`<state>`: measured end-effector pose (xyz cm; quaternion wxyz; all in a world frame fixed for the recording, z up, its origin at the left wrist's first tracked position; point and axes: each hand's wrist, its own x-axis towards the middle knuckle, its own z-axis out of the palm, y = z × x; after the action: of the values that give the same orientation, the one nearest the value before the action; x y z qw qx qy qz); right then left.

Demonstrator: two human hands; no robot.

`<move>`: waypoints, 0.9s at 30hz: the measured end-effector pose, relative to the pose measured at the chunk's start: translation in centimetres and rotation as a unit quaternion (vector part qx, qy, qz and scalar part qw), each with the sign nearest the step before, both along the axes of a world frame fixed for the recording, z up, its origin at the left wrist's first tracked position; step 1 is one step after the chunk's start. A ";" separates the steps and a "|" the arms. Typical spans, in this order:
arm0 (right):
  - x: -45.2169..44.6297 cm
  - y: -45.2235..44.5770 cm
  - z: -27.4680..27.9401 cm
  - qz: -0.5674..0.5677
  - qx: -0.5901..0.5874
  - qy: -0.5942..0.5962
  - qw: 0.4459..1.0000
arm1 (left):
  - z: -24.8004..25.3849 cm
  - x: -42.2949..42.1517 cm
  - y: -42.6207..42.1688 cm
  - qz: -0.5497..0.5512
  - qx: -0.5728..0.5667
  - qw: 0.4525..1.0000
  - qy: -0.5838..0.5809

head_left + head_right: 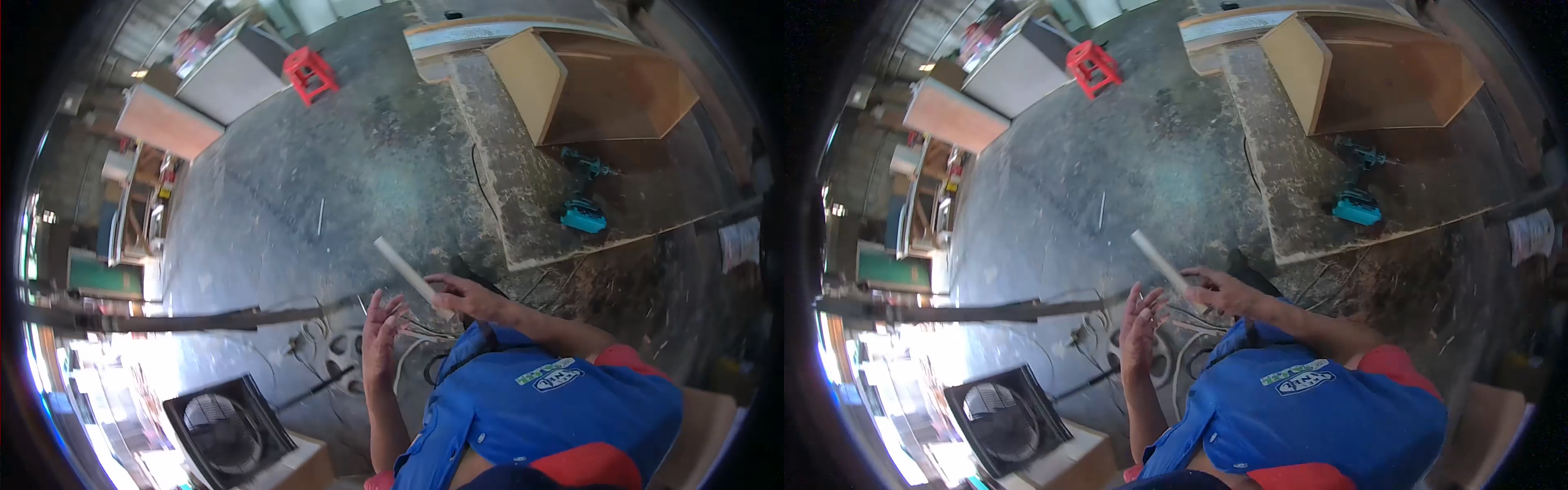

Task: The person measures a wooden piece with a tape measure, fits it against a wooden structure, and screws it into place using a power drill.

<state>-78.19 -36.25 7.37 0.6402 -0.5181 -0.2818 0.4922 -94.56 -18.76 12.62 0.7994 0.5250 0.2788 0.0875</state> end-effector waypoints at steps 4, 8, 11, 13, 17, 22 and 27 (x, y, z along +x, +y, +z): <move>8.3 6.7 0.5 -0.073 -0.071 0.049 0.994 | -1.3 10.6 7.6 -0.094 0.033 0.995 0.003; 16.5 14.5 3.1 -0.079 -0.093 -0.075 0.990 | -0.2 19.6 13.7 -0.072 -0.056 0.996 -0.011; 20.8 19.7 6.4 -0.063 -0.131 -0.201 0.969 | 1.0 24.5 18.3 -0.044 -0.022 0.998 -0.035; 24.4 22.1 10.1 -0.047 -0.117 -0.224 0.966 | 2.0 28.3 21.2 -0.020 -0.035 0.997 -0.071; 30.8 27.0 10.7 -0.058 -0.116 -0.125 0.984 | 1.8 37.2 27.1 -0.061 -0.028 0.993 -0.099; 38.9 30.8 1.4 -0.213 -0.122 -0.109 0.963 | -1.6 50.2 34.2 -0.211 0.005 0.975 -0.070; 37.9 26.6 -7.8 -0.553 -0.125 0.139 0.812 | -1.8 62.8 41.2 -0.344 0.010 0.939 -0.012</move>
<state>-40.31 -9.62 -0.45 0.7663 -0.5882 0.2084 0.1533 -31.77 22.46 10.82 0.7786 0.5958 0.0704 -0.1840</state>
